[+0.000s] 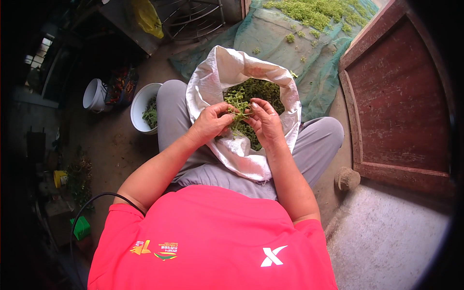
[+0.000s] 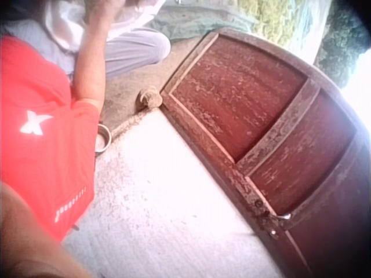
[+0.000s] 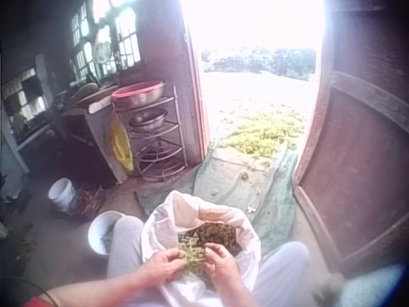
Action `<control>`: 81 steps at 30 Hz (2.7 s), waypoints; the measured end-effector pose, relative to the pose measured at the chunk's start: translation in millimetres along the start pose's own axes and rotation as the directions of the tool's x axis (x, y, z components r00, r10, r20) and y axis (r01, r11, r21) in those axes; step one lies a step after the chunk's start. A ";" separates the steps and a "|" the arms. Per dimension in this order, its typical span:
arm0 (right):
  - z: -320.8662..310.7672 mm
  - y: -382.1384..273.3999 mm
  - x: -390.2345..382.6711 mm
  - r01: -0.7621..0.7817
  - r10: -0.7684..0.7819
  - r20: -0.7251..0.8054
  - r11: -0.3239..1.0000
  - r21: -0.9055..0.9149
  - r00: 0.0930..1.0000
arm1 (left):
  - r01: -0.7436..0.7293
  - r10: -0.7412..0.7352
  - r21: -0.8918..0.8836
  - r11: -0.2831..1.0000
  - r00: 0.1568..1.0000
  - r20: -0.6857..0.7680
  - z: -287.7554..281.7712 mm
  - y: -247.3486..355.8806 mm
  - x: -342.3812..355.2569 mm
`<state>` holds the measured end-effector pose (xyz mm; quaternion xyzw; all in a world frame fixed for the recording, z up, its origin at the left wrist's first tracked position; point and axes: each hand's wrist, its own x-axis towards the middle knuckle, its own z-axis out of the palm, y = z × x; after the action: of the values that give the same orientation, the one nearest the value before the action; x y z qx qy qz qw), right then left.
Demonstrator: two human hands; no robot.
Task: The person sorts small green plants by hand, picking through them in a white bag and placing selected portions into a white bucket.
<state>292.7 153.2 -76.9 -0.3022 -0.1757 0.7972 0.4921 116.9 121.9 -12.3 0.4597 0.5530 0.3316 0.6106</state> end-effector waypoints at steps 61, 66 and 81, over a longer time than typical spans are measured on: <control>-3.1 -8.5 3.7 0.057 -0.082 -0.090 0.967 -0.248 0.993 | 0.174 -0.088 -0.407 0.897 0.971 0.222 -46.2 10.8 -4.7; -0.1 -10.7 -0.1 0.042 -0.068 -0.095 0.966 -0.254 0.993 | 0.202 -0.161 -0.260 0.944 0.972 0.171 -32.6 31.1 -17.1; 8.1 -16.5 -7.0 0.055 0.013 0.127 0.854 -0.517 0.992 | 0.102 -0.143 -0.381 0.919 0.987 -0.079 -27.2 10.0 -2.3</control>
<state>300.9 154.5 -59.2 -0.3710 -0.4180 0.7323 0.3891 90.9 128.6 -1.2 0.2806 0.5383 0.4162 0.6769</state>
